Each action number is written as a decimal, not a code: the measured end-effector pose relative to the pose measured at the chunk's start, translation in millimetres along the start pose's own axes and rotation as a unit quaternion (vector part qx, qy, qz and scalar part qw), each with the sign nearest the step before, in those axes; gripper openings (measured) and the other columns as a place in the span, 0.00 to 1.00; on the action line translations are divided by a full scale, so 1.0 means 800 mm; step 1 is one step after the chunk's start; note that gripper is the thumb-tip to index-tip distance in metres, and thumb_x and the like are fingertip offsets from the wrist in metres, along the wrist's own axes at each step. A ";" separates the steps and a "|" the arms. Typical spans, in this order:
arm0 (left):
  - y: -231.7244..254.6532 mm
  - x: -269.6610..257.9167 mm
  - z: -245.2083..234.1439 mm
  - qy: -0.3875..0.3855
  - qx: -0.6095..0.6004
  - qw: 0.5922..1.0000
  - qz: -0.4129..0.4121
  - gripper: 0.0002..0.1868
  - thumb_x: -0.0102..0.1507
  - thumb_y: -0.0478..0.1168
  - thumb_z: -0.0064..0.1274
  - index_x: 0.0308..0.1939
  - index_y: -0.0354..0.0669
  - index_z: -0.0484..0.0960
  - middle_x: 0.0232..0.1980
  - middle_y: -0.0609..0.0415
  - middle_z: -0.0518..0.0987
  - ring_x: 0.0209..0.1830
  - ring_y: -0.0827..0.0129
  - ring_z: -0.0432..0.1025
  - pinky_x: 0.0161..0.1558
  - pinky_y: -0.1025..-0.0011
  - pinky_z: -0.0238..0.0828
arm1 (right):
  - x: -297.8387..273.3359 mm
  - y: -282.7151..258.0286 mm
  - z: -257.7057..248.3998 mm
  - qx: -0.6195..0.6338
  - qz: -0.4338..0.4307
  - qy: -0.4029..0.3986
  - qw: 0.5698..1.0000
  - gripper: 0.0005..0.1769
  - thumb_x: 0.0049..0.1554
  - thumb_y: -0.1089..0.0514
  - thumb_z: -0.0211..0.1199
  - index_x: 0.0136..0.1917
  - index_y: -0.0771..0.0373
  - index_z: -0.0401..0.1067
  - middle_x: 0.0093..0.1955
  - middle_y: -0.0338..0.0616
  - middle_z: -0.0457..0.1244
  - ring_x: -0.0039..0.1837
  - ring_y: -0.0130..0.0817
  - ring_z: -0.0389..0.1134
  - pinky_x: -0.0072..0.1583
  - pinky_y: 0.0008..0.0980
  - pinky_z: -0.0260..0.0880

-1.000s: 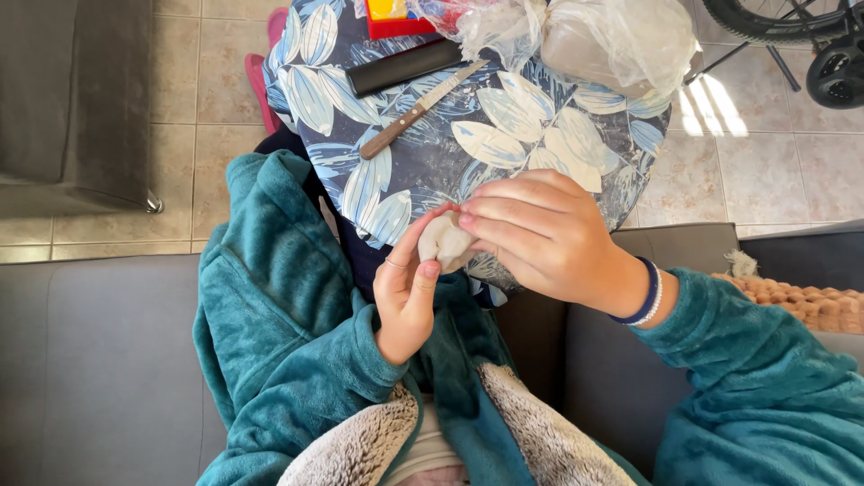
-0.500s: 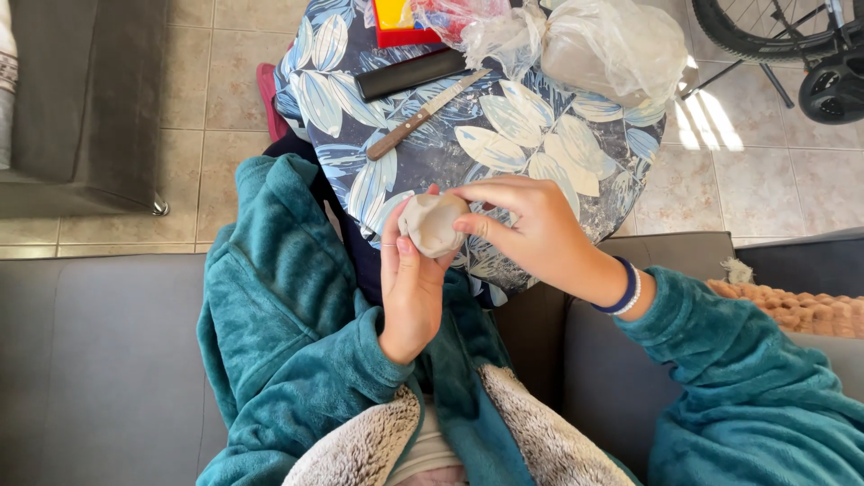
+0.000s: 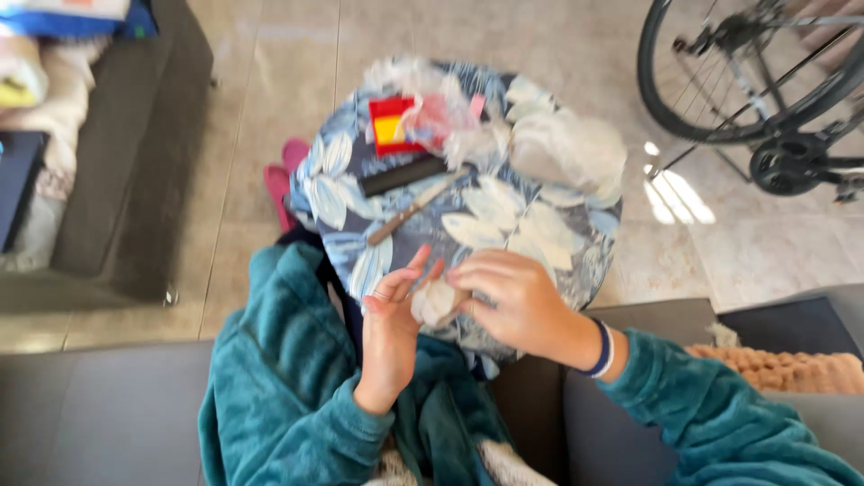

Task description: Shaping a small piece of dough or clay into a bowl-like form using hands.

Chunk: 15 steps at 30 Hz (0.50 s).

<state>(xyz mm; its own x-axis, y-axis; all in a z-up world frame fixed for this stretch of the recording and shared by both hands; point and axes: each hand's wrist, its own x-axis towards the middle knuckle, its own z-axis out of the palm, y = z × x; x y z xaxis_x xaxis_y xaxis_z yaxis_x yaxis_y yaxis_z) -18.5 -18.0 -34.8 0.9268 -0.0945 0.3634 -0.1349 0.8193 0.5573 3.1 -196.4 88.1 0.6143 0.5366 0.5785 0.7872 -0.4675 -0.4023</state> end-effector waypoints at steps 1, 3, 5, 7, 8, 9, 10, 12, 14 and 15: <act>0.006 0.016 -0.002 0.001 0.017 0.999 -0.049 0.34 0.72 0.64 0.36 0.66 0.39 0.69 0.80 0.41 0.61 0.77 0.48 0.62 0.69 0.50 0.68 | 0.005 0.001 -0.004 -0.001 -0.003 -0.017 1.000 0.16 0.45 0.64 0.73 0.48 0.64 0.76 0.50 0.46 0.70 0.54 0.46 0.73 0.54 0.39 0.74; 0.011 0.033 0.002 0.004 0.032 0.995 -0.098 0.36 0.70 0.66 0.34 0.65 0.39 0.70 0.75 0.42 0.67 0.72 0.51 0.68 0.64 0.56 0.72 | 0.012 -0.005 -0.012 -0.002 -0.002 -0.038 0.999 0.15 0.45 0.64 0.73 0.48 0.64 0.76 0.49 0.46 0.70 0.53 0.45 0.73 0.53 0.39 0.73; 0.013 0.055 0.008 0.000 0.081 0.972 -0.221 0.36 0.73 0.64 0.33 0.65 0.35 0.74 0.59 0.40 0.80 0.56 0.61 0.75 0.56 0.68 0.73 | 0.025 -0.013 -0.022 -0.036 -0.018 -0.068 0.997 0.12 0.48 0.62 0.71 0.47 0.62 0.77 0.50 0.44 0.71 0.54 0.44 0.73 0.54 0.39 0.72; 0.002 0.064 0.024 0.019 0.096 0.976 -0.196 0.32 0.73 0.60 0.37 0.64 0.34 0.75 0.57 0.45 0.80 0.55 0.66 0.74 0.55 0.70 0.71 | 0.032 -0.011 -0.022 -0.062 -0.022 -0.061 0.996 0.12 0.49 0.60 0.70 0.47 0.61 0.76 0.51 0.43 0.71 0.55 0.44 0.72 0.54 0.40 0.72; -0.001 0.066 0.031 0.043 0.112 0.977 -0.175 0.29 0.73 0.56 0.41 0.63 0.33 0.75 0.55 0.50 0.80 0.53 0.70 0.74 0.54 0.71 0.70 | 0.034 -0.011 -0.020 -0.085 -0.022 -0.055 0.995 0.11 0.50 0.58 0.70 0.47 0.60 0.76 0.52 0.42 0.71 0.55 0.44 0.72 0.55 0.40 0.71; -0.015 0.071 0.023 0.040 0.115 0.977 -0.176 0.29 0.73 0.56 0.41 0.63 0.33 0.75 0.55 0.50 0.80 0.53 0.70 0.74 0.54 0.71 0.70 | 0.043 -0.015 -0.021 -0.085 -0.022 -0.051 0.995 0.11 0.50 0.58 0.70 0.47 0.60 0.76 0.52 0.42 0.71 0.55 0.44 0.72 0.55 0.40 0.71; -0.031 0.071 0.016 0.109 0.029 0.977 -0.180 0.28 0.74 0.56 0.39 0.60 0.33 0.75 0.53 0.49 0.80 0.51 0.69 0.75 0.52 0.69 0.72 | 0.049 -0.019 -0.022 -0.109 0.000 -0.052 0.993 0.13 0.49 0.55 0.70 0.48 0.60 0.76 0.50 0.43 0.70 0.54 0.44 0.72 0.53 0.40 0.70; -0.053 0.068 -0.001 0.188 -0.059 0.962 -0.186 0.28 0.75 0.57 0.38 0.57 0.32 0.75 0.51 0.49 0.80 0.49 0.67 0.77 0.51 0.67 0.74 | 0.053 -0.022 -0.020 -0.124 0.028 -0.061 0.990 0.16 0.48 0.53 0.71 0.49 0.60 0.75 0.49 0.43 0.70 0.52 0.45 0.71 0.51 0.41 0.69; -0.062 0.065 -0.023 0.140 -0.097 0.972 -0.163 0.29 0.77 0.56 0.38 0.63 0.29 0.72 0.50 0.44 0.78 0.45 0.63 0.77 0.47 0.61 0.78 | 0.053 -0.018 -0.014 -0.153 0.069 -0.098 0.981 0.22 0.45 0.46 0.73 0.47 0.60 0.74 0.43 0.44 0.69 0.47 0.45 0.71 0.46 0.42 0.69; -0.045 0.063 -0.012 0.150 -0.096 0.970 -0.164 0.29 0.77 0.56 0.38 0.63 0.29 0.72 0.50 0.44 0.78 0.45 0.63 0.77 0.47 0.61 0.78 | 0.051 -0.014 -0.011 -0.145 0.070 -0.104 0.981 0.22 0.45 0.46 0.73 0.47 0.60 0.74 0.43 0.44 0.69 0.47 0.45 0.71 0.46 0.42 0.69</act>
<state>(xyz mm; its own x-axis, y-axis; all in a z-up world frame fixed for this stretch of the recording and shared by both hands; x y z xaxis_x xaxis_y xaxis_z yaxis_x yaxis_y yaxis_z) 36.2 -46.8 -43.9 0.9732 -0.2224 -0.0586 0.2248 0.8660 0.4467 18.6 -175.5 122.8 0.7369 0.5702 0.3631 0.6641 -0.7111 -0.2310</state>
